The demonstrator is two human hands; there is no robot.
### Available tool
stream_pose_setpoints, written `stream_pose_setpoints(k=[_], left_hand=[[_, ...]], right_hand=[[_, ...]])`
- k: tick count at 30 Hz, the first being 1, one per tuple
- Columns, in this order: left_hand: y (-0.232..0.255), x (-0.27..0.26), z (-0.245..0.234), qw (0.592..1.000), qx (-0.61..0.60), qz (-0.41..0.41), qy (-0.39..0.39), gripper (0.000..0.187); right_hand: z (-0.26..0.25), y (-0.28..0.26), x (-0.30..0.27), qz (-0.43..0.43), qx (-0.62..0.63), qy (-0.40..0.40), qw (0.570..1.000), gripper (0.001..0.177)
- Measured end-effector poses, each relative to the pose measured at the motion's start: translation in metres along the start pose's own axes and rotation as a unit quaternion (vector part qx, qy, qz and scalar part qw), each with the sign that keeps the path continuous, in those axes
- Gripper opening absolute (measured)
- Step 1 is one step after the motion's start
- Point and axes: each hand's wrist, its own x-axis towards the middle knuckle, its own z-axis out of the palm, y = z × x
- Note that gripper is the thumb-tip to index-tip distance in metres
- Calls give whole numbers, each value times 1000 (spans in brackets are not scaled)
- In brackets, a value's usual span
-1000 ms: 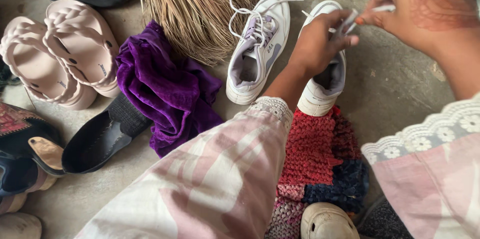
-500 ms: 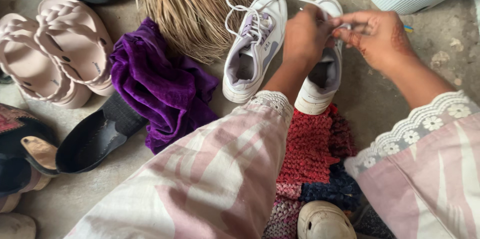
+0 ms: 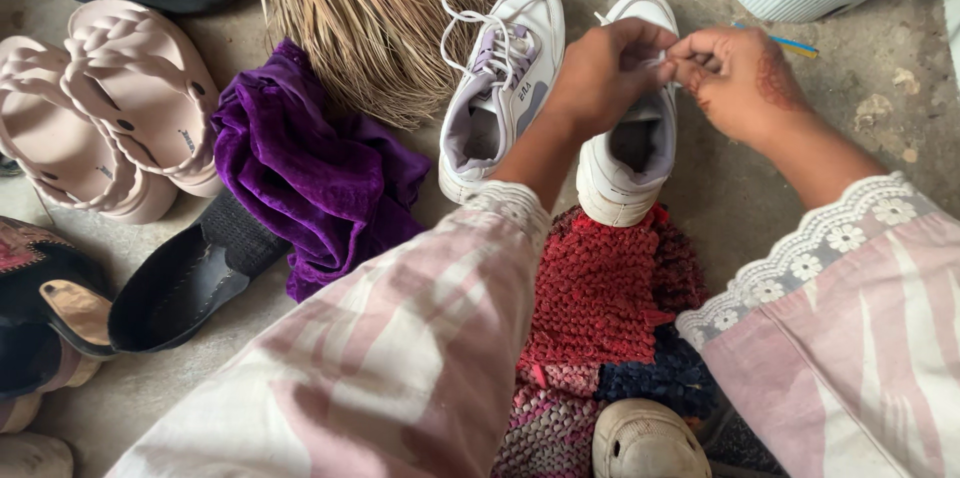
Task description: The person is cleaning a pair of white sneakers using a purple cloth. They wipe the exterior and interior of the shoes, then place them on a red shoe rack. The person then proceeds to clean another pair of white sneakers in a similar manner.
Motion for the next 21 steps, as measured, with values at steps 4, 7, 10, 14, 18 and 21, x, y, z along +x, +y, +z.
stream_pose_setpoints(k=[4,7,10,14,18,21], left_hand=[[-3,-3,-2,999,41,-34,10,28],[16,-6,7,988,133,-22,81,17],[38,-12,13,971,193,-51,130,14],[51,-19,12,979,123,-121,107,16],[33,-21,18,971,70,-199,116,38],[4,-11,19,945,-237,-220,56,39]], right_hand=[[-2,-3,-2,-174,-139,36,974,17],[0,-4,-4,-153,-189,52,969,16],[0,-7,-6,-159,-192,76,965,17],[-9,-20,-12,-117,-180,71,974,16],[-13,-28,-12,-115,-212,65,968,15],[-13,-22,-2,-105,-166,49,979,15]])
